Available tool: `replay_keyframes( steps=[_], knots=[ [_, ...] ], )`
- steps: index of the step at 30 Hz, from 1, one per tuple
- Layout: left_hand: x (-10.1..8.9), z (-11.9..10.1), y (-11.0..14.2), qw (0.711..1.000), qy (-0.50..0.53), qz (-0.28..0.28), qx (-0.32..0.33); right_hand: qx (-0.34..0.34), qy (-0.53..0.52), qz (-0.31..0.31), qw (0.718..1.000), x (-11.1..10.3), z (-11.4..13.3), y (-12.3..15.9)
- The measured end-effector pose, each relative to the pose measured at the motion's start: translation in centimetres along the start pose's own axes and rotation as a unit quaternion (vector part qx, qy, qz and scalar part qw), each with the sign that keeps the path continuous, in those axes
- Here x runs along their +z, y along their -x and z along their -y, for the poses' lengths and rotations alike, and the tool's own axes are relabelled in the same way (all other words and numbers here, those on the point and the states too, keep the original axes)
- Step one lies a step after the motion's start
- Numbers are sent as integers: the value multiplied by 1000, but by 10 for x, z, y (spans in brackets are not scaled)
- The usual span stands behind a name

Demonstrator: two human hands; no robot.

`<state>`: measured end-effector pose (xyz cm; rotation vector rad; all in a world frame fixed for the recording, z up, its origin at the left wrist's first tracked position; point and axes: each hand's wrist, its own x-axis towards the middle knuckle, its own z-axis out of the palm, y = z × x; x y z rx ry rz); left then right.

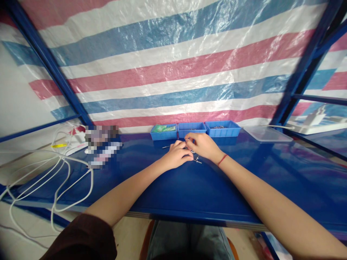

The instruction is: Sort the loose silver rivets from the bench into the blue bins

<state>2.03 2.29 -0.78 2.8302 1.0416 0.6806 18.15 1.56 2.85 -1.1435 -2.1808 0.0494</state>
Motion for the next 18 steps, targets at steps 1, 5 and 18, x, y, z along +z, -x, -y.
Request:
replay_keyframes(
  steps=[1, 5, 18],
  knots=[
    [0, -1, 0, 1000, -17, -12, -7, -3, -3, 5, 1000, -1, 1, 0],
    [0, 1, 0, 996, -23, -68, -50, -5, -20, 12, 1000, -2, 2, 1],
    [0, 12, -9, 912, 310, -225, -149, 38, -106, 34, 993, 9, -6, -1]
  ],
)
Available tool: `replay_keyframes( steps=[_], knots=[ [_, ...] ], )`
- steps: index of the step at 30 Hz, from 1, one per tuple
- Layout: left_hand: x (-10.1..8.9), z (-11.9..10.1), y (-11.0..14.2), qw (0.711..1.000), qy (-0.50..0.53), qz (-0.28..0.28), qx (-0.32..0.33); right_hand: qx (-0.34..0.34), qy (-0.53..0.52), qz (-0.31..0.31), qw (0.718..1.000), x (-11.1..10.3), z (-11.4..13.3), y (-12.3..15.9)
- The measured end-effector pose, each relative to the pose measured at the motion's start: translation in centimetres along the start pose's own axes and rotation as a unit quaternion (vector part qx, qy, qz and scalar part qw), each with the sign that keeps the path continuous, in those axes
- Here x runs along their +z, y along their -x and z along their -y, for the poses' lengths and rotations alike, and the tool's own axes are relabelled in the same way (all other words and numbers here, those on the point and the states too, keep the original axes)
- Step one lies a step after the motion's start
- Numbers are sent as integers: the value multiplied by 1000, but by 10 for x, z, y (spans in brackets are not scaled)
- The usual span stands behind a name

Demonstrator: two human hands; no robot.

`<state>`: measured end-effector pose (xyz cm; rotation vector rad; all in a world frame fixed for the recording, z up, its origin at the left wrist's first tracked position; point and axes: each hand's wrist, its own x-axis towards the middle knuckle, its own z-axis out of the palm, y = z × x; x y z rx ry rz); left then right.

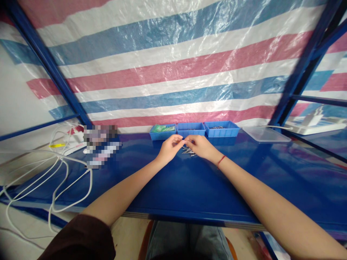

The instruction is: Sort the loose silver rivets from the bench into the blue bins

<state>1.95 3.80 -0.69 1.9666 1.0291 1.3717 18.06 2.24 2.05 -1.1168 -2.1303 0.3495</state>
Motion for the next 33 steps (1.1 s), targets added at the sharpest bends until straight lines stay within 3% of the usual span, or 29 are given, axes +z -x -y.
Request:
replay_keyframes(
  steps=[4, 13, 19, 26, 33],
  knots=[
    [4, 3, -2, 997, 74, -4, -31, 23, -80, -8, 996, 4, -5, -1],
    [-2, -5, -2, 997, 79, 3, 22, 28, -139, -24, 990, 2, 7, 0],
    [-5, -5, -1, 998, 43, -37, 41, 70, -175, -18, 982, 1, 9, -1],
    [-7, -4, -1, 997, 1, -20, 79, 62, -191, 11, 980, 6, -7, -2],
    [-9, 0, -5, 997, -15, -19, 75, 71, -190, -55, 978, 4, -15, -4]
  ],
)
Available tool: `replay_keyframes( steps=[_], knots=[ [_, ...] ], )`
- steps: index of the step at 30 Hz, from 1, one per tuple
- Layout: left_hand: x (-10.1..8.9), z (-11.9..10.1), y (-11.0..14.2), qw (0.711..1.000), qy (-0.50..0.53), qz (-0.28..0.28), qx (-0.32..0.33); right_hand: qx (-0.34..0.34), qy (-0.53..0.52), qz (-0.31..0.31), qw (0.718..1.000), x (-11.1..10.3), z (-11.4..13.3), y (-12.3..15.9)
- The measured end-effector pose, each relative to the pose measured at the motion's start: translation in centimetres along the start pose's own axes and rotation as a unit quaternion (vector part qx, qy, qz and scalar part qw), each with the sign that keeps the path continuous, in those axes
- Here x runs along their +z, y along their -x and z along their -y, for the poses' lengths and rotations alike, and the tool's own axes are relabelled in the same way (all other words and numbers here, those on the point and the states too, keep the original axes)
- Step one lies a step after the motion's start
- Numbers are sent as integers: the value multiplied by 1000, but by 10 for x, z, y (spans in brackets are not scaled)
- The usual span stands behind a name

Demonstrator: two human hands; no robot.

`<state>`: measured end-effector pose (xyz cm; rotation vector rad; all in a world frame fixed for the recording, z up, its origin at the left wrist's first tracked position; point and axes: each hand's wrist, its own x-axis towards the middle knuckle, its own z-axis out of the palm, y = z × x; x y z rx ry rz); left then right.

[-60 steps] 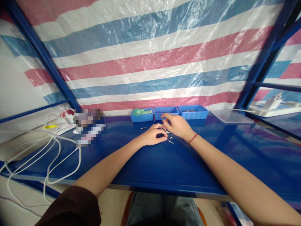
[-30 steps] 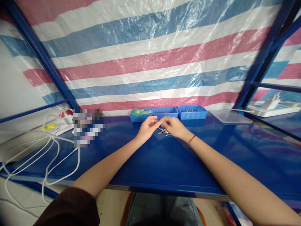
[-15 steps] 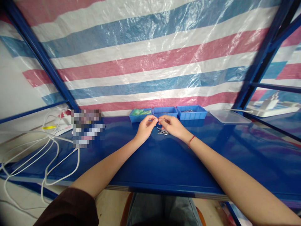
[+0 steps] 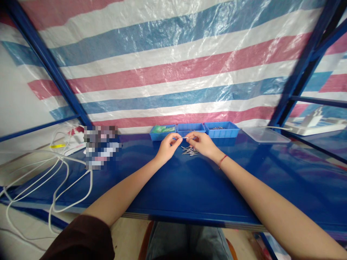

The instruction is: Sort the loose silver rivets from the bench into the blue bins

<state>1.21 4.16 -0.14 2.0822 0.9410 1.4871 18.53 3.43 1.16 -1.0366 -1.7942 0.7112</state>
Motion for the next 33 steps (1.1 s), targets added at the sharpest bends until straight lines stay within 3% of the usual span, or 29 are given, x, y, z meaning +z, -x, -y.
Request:
replay_keyframes(
  steps=[12, 18, 21, 23, 25, 28, 33],
  knots=[
    [-1, 14, -2, 999, -13, 42, -23, -34, 29, -44, 998, 3, 13, 3],
    [0, 9, 2, 992, -90, 82, 13, -81, 127, -78, 985, 1, 14, 4],
    [1, 3, 7, 978, -165, 115, 50, -68, 201, -195, 957, -16, 1, -4],
    [3, 0, 10, 959, -216, 165, 82, -44, 267, -290, 918, -35, -14, -10],
    [4, -2, 13, 939, -253, 210, 105, 2, 338, -341, 877, -54, -32, -13],
    [6, -3, 14, 924, -280, 239, 105, 103, 404, -331, 847, -76, -58, -12],
    [4, -6, 14, 923, -289, 239, 81, 134, 418, -338, 832, -81, -71, -5]
  ],
)
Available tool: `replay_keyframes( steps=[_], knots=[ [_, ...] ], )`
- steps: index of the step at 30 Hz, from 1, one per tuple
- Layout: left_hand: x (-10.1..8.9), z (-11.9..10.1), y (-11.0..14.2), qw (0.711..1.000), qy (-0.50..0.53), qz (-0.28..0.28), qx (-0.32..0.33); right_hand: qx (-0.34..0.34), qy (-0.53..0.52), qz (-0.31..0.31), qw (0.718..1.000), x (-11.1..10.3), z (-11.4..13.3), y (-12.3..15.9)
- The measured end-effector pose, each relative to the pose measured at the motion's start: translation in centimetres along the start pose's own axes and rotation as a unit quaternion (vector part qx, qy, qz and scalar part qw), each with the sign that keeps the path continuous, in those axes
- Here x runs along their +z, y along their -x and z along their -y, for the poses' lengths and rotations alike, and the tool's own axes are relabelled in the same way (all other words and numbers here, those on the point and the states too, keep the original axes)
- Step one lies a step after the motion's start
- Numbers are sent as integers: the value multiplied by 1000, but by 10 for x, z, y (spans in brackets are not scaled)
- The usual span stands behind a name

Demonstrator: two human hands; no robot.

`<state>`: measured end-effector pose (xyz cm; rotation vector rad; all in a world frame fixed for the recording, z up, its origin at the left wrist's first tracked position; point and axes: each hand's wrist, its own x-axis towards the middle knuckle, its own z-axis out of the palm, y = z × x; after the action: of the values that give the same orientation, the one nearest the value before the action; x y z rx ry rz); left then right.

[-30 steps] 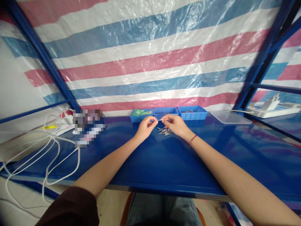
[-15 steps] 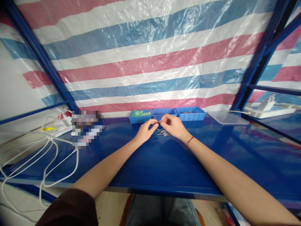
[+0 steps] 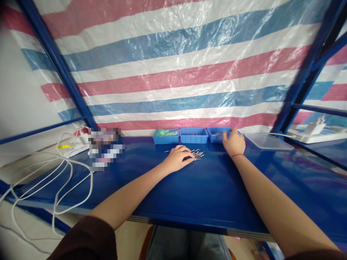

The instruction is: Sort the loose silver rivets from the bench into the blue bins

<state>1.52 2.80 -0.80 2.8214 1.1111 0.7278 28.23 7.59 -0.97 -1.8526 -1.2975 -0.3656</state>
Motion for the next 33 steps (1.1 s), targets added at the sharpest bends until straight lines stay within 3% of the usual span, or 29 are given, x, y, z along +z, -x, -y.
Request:
replay_keyframes(
  steps=[9, 11, 15, 17, 22, 25, 30, 33],
  knots=[
    [4, 0, 0, 999, 9, -15, -35, -139, -75, 79, 984, -5, 33, 18],
    [6, 2, 0, 998, 28, -36, -45, -193, -90, 132, 968, -10, 41, 22],
    [6, 7, -5, 981, 128, -118, -84, -284, -152, 275, 906, -23, 60, 31],
    [6, 10, -7, 965, 189, -151, -99, -286, -197, 306, 887, -28, 70, 38],
    [5, 11, -8, 933, 282, -187, -120, -247, -288, 308, 873, -34, 90, 53],
    [5, 8, -10, 900, 355, -210, -139, -232, -313, 334, 859, -33, 92, 57],
    [0, 3, -15, 786, 543, -218, -199, -201, -352, 379, 832, -28, 94, 64],
    [-4, 1, -16, 748, 588, -224, -210, -176, -394, 366, 824, -27, 97, 66]
  ],
)
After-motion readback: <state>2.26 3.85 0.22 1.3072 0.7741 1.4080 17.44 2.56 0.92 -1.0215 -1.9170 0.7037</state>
